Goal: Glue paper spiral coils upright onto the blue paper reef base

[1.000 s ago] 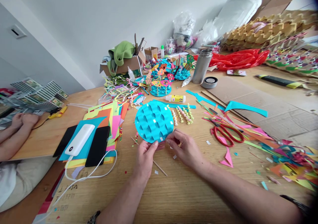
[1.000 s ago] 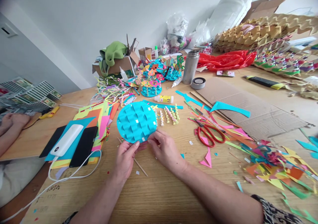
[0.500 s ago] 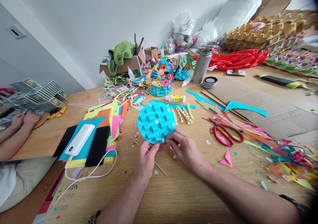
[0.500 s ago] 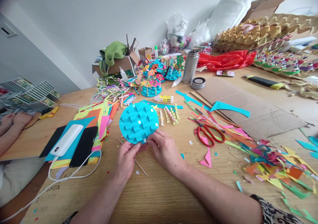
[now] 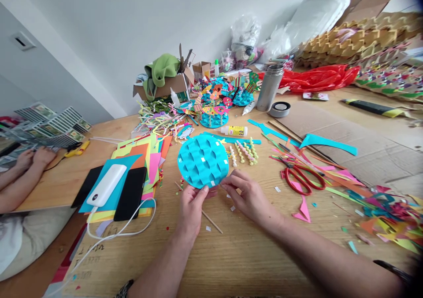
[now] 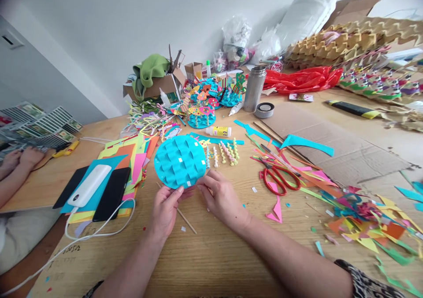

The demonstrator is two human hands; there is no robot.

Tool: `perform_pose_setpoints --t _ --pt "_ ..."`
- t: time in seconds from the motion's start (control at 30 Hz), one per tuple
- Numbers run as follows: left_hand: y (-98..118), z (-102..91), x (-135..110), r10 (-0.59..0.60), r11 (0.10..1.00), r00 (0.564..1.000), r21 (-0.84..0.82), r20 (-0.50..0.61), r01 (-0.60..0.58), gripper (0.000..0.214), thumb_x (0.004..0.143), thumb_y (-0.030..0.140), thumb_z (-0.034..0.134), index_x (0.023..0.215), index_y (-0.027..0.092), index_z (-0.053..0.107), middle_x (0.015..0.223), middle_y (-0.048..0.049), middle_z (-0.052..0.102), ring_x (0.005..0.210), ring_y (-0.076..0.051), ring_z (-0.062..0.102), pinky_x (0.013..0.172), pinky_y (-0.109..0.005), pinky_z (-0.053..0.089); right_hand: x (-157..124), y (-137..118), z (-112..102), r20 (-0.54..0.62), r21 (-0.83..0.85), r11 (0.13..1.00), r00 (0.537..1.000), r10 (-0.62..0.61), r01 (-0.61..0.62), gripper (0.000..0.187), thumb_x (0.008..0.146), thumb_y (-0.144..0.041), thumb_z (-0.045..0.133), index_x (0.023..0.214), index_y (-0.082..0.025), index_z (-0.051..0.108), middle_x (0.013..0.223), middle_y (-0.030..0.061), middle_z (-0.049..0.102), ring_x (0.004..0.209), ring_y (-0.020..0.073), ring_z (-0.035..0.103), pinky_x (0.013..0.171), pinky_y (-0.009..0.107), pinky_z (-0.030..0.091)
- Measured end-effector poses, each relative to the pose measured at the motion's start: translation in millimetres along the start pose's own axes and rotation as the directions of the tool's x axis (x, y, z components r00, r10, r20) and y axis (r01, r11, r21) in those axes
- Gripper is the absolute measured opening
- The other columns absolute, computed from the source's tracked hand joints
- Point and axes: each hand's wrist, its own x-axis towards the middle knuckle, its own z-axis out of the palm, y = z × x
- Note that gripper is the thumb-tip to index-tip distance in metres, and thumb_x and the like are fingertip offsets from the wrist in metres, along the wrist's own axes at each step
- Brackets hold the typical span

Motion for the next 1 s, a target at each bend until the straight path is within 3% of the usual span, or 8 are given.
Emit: perform_pose_setpoints --t 1.0 --pt "-4.4 -2.0 1.2 0.020 0.999 0.999 0.034 0.025 -0.021 0.024 0.071 0.028 0.071 0.089 0.013 0.069 0.089 -0.0089 0.074 0.082 -0.023 0.069 0.072 -0.032 0.054 -0.3 3.2 -0.7 0.046 -0.072 0.993 0.995 -0.093 0.097 0.018 0.089 -0.012 0.048 0.089 -0.018 0.065 0.086 0.0070 0.059 0.083 0.0188 0.053 0.071 0.032 0.044"
